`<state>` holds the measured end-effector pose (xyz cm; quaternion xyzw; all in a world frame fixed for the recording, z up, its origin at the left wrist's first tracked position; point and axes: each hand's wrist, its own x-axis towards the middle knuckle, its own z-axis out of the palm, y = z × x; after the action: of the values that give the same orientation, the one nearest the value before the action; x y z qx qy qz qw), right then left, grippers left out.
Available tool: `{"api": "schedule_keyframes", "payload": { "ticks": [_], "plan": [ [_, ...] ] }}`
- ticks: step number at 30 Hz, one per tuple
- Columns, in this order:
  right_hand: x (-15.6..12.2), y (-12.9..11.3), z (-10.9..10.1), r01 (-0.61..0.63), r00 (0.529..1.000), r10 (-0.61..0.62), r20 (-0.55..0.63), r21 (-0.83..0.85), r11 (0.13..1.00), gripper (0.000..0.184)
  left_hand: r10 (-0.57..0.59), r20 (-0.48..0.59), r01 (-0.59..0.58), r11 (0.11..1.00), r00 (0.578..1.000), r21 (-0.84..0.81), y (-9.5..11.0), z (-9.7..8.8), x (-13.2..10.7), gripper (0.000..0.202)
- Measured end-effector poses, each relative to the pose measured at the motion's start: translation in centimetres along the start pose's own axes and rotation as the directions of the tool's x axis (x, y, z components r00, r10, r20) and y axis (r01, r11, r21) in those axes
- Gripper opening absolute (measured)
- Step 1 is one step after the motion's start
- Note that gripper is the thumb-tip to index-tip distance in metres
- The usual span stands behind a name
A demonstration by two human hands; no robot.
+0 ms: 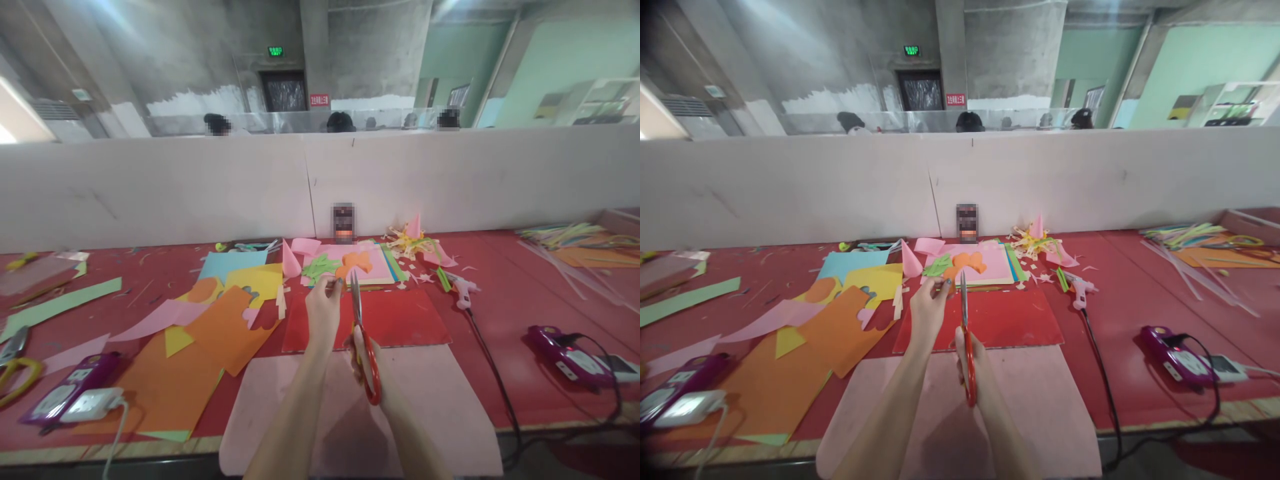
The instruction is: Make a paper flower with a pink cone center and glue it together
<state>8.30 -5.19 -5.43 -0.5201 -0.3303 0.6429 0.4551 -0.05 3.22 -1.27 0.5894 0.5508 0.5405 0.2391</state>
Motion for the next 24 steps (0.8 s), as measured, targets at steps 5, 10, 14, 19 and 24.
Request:
{"api": "schedule_keyframes", "payload": {
  "ticks": [5, 10, 14, 19, 24],
  "plan": [
    [0.0, 0.0, -0.3, 0.034, 0.999, -0.034, -0.041, -0.001, 0.999, 0.051, -0.036, 0.02, 0.038, 0.997, 0.999, -0.066, -0.3, 0.1, 0.3, 0.021],
    [1.1, -0.6, -2.3, 0.118, 0.966, -0.152, -0.209, -0.168, 0.979, 0.044, -0.144, 0.099, 0.16, 0.97, 0.985, -0.182, -2.1, -0.2, 1.2, 0.021],
    [2.0, -0.6, -5.8, 0.156, 0.832, -0.362, -0.42, -0.449, 0.88, 0.038, -0.143, 0.154, 0.118, 0.98, 0.978, 0.161, -5.6, -0.9, 1.2, 0.014],
    [2.6, 1.1, -11.1, -0.047, 0.711, -0.487, -0.507, -0.726, 0.686, 0.025, -0.031, 0.199, -0.081, 0.844, 0.979, 0.53, -9.1, -0.6, -0.2, 0.009],
    [3.0, 1.2, -14.5, -0.169, 0.788, -0.379, -0.485, -0.763, 0.624, 0.023, 0.028, 0.156, -0.113, 0.814, 0.987, 0.57, -9.8, 0.1, -0.9, 0.024]
  ]
}}
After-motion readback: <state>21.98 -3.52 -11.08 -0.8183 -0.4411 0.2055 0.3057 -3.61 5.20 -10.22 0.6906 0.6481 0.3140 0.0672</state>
